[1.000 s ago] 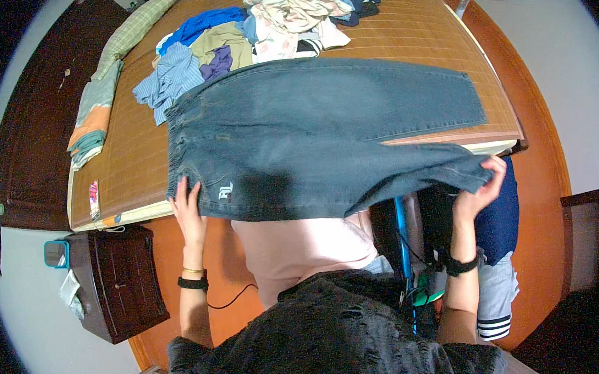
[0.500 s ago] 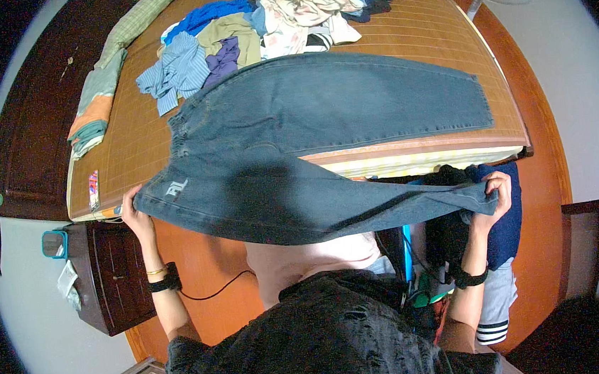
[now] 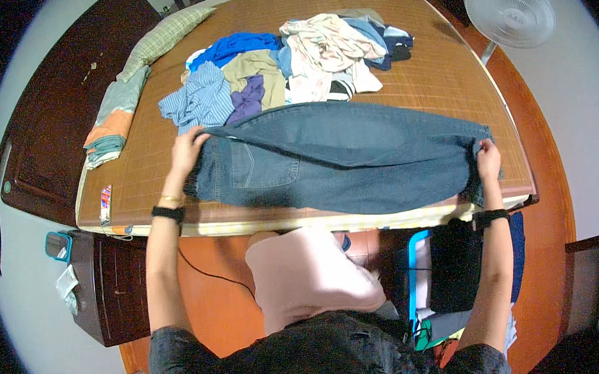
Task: The person folds a shirt, a pair of jeans, a long-sleeved infant garment, and another pair of denim pants on a bed, placing each folded item into a storage bin.
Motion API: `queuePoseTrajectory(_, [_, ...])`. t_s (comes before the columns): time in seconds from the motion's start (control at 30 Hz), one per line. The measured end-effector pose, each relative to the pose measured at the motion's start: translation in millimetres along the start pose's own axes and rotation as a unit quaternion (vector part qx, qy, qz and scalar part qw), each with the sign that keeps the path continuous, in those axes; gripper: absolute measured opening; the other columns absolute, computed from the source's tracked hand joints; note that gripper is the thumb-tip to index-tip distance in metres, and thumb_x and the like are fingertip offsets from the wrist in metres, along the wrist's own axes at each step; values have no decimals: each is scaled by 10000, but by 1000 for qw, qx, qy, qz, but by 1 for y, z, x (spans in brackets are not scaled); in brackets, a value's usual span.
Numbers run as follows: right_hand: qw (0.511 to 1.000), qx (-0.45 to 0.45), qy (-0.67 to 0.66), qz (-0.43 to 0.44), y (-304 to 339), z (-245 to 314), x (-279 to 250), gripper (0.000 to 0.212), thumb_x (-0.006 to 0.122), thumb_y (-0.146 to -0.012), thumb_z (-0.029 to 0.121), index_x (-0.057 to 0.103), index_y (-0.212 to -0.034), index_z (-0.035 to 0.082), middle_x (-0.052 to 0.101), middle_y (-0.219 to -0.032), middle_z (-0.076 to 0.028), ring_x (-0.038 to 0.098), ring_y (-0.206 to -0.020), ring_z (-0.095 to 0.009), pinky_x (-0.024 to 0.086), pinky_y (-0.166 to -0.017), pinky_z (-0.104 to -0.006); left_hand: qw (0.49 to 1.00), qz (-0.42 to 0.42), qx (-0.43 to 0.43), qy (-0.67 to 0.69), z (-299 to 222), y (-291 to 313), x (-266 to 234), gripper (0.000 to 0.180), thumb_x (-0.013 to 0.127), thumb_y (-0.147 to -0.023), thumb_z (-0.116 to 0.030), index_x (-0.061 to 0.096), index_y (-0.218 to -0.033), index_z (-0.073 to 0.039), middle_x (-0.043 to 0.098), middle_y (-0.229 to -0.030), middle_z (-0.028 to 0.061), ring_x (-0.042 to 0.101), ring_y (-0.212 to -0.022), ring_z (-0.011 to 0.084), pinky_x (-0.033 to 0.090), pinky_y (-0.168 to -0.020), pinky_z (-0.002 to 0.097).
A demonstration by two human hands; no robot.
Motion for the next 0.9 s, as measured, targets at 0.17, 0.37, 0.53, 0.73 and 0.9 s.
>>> queuePoseTrajectory(0.17, [959, -133, -197, 157, 10, 141, 44, 261, 500, -757, -18, 623, -986, 0, 624, -1017, -174, 579, -1003, -335, 445, -904, -378, 993, 35, -61, -91, 31, 4, 50, 267, 555, -874, -311, 581, -981, -67, 638, -844, 209, 611, -832, 392, 463, -709, 492])
queuePoseTrajectory(0.37, [925, -278, -210, 150, 16, 256, 79, 370, 551, -838, 96, 540, -1205, 45, 567, -1181, -181, 516, -1120, -341, 396, -983, -401, 998, 1, -26, -51, 20, 7, 50, 225, 497, -911, -258, 534, -908, -36, 625, -856, 207, 587, -838, 399, 438, -719, 481])
queuePoseTrajectory(0.53, [901, -199, 29, 385, 6, 251, 128, 338, 639, -797, 239, 616, -1074, 46, 623, -1044, -198, 566, -1036, -346, 438, -901, -424, 999, -29, 3, 32, 6, 13, 24, 187, 482, -916, -196, 540, -960, -24, 603, -858, 225, 582, -839, 398, 435, -723, 467])
queuePoseTrajectory(0.73, [937, -191, -73, 282, -44, 270, 123, 301, 649, -737, 190, 568, -991, 50, 624, -1009, -170, 588, -975, -348, 484, -815, -429, 997, -67, -29, -12, 22, 1, 18, 183, 475, -920, -190, 564, -975, -40, 616, -835, 202, 594, -810, 383, 435, -709, 459])
queuePoseTrajectory(0.9, [953, -46, -75, 289, -45, 231, 216, 397, 616, -826, 415, 583, -1114, 144, 591, -1114, -146, 555, -1068, -325, 437, -866, -474, 983, 20, -32, -180, 41, -11, 78, 196, 470, -923, -242, 555, -951, -67, 631, -836, 148, 596, -837, 349, 421, -690, 469])
Point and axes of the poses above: each hand's wrist, its own y-axis away from the middle knuckle, its own x-axis out of the palm, z = x × y, the point moved 6 cm from there along -y, towards the middle knuckle
